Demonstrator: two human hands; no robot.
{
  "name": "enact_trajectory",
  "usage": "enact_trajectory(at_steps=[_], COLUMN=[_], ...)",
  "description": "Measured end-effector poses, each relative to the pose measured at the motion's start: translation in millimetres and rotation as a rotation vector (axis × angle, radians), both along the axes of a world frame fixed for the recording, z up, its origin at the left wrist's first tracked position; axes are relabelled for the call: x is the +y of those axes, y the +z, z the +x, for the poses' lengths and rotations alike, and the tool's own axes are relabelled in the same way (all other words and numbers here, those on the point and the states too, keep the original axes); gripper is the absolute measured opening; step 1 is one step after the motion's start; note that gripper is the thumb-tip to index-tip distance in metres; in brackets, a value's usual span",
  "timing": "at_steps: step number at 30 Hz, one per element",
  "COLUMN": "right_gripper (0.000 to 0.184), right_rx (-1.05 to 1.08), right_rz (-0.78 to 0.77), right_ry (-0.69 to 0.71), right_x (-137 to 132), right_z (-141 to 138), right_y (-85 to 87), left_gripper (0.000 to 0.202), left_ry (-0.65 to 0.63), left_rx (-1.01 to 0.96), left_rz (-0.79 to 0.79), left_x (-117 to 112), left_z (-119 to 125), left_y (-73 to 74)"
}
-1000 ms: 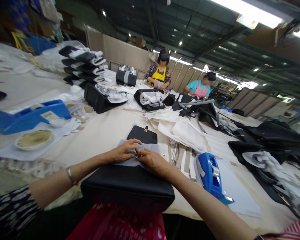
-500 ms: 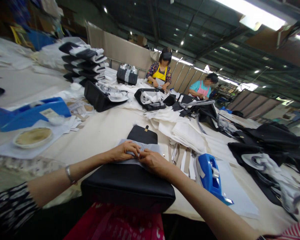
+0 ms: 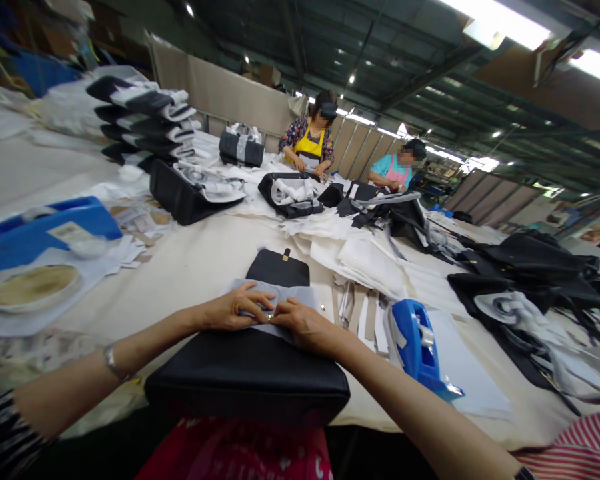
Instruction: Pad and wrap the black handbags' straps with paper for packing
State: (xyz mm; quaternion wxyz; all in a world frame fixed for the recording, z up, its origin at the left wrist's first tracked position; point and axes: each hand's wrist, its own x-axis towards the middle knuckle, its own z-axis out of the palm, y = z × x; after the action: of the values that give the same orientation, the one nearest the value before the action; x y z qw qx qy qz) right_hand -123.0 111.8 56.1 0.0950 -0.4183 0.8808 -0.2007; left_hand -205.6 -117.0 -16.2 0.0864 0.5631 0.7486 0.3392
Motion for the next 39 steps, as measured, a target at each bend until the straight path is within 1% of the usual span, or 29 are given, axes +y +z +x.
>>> enact_trajectory(at_steps=[2, 4, 5, 6, 7, 9, 11, 14, 16, 19, 22, 25, 27, 31, 33, 35, 37, 39], right_gripper=[0.043, 0.035, 0.032, 0.03, 0.031, 0.035, 0.035, 0.023, 0.026, 0.032, 0.034, 0.031, 0.027, 0.019, 0.015, 0.012, 0.014, 0.015], right_rx=[-0.087, -0.184, -0.202, -0.196, -0.168, -0.105, -0.095, -0.114, -0.12, -0.108, -0.1, -0.091, -0.083, -0.031, 0.012, 0.067, 0.141, 0.217], right_rz=[-0.02, -0.074, -0.103, -0.103, -0.074, 0.053, 0.194, 0.321, 0.393, 0.463, 0.497, 0.49, 0.457, 0.338, 0.284, 0.24, 0.21, 0.196], right_ry=[0.006, -0.014, -0.064, -0.152, -0.268, -0.501, -0.649, -0.766, -0.837, -0.911, -0.934, -0.913, -0.881, -0.798, -0.752, -0.707, -0.674, -0.648], right_x=[2.9, 6.3, 7.6, 8.6, 9.1, 8.3, 5.7, -0.2, -4.4, -10.1, -13.7, -13.0, -9.1, 2.0, 3.9, 0.6, -7.0, -16.4], right_z=[-8.7, -24.4, -35.2, -47.8, -61.9, -92.9, -123.8, -161.1, -177.4, -191.1, -198.0, -202.1, -203.1, -197.4, -187.9, -172.0, -149.2, -121.8], right_y=[0.4, 1.3, 1.6, 1.5, 0.7, -3.4, -10.8, -25.3, -34.8, -45.2, -47.5, -38.0, -24.6, 12.3, 30.1, 43.0, 49.2, 49.2], left_gripper=[0.02, 0.022, 0.022, 0.023, 0.022, 0.021, 0.019, 0.018, 0.017, 0.017, 0.014, 0.011, 0.011, 0.018, 0.022, 0.027, 0.031, 0.034], left_ry=[0.004, 0.014, 0.017, 0.02, 0.024, 0.029, 0.033, 0.035, 0.037, 0.033, 0.019, -0.001, -0.033, -0.101, -0.119, -0.135, -0.14, -0.135], left_rx=[-0.006, -0.021, -0.033, -0.044, -0.054, -0.068, -0.078, -0.091, -0.089, -0.059, -0.008, 0.024, 0.019, 0.006, 0.013, 0.02, 0.034, 0.064], left_rz=[-0.011, -0.019, -0.021, -0.021, -0.019, -0.011, -0.01, -0.018, -0.014, 0.014, 0.062, 0.105, 0.132, 0.143, 0.095, 0.035, -0.022, -0.084], left_x=[0.1, -0.1, -0.3, -0.6, -0.8, -1.2, -1.3, -0.9, -0.5, 0.8, 2.6, 3.9, 4.1, 1.7, -0.5, -2.5, -3.9, -4.4], left_z=[1.3, 2.5, 3.1, 3.6, 4.1, 5.0, 5.8, 6.9, 7.3, 7.6, 8.0, 8.4, 8.3, 6.4, 5.1, 4.5, 5.2, 7.0], left_y=[1.4, 2.8, 3.5, 4.1, 4.8, 6.5, 8.8, 12.3, 13.7, 14.7, 15.8, 16.8, 17.1, 18.9, 21.9, 26.2, 31.1, 35.2])
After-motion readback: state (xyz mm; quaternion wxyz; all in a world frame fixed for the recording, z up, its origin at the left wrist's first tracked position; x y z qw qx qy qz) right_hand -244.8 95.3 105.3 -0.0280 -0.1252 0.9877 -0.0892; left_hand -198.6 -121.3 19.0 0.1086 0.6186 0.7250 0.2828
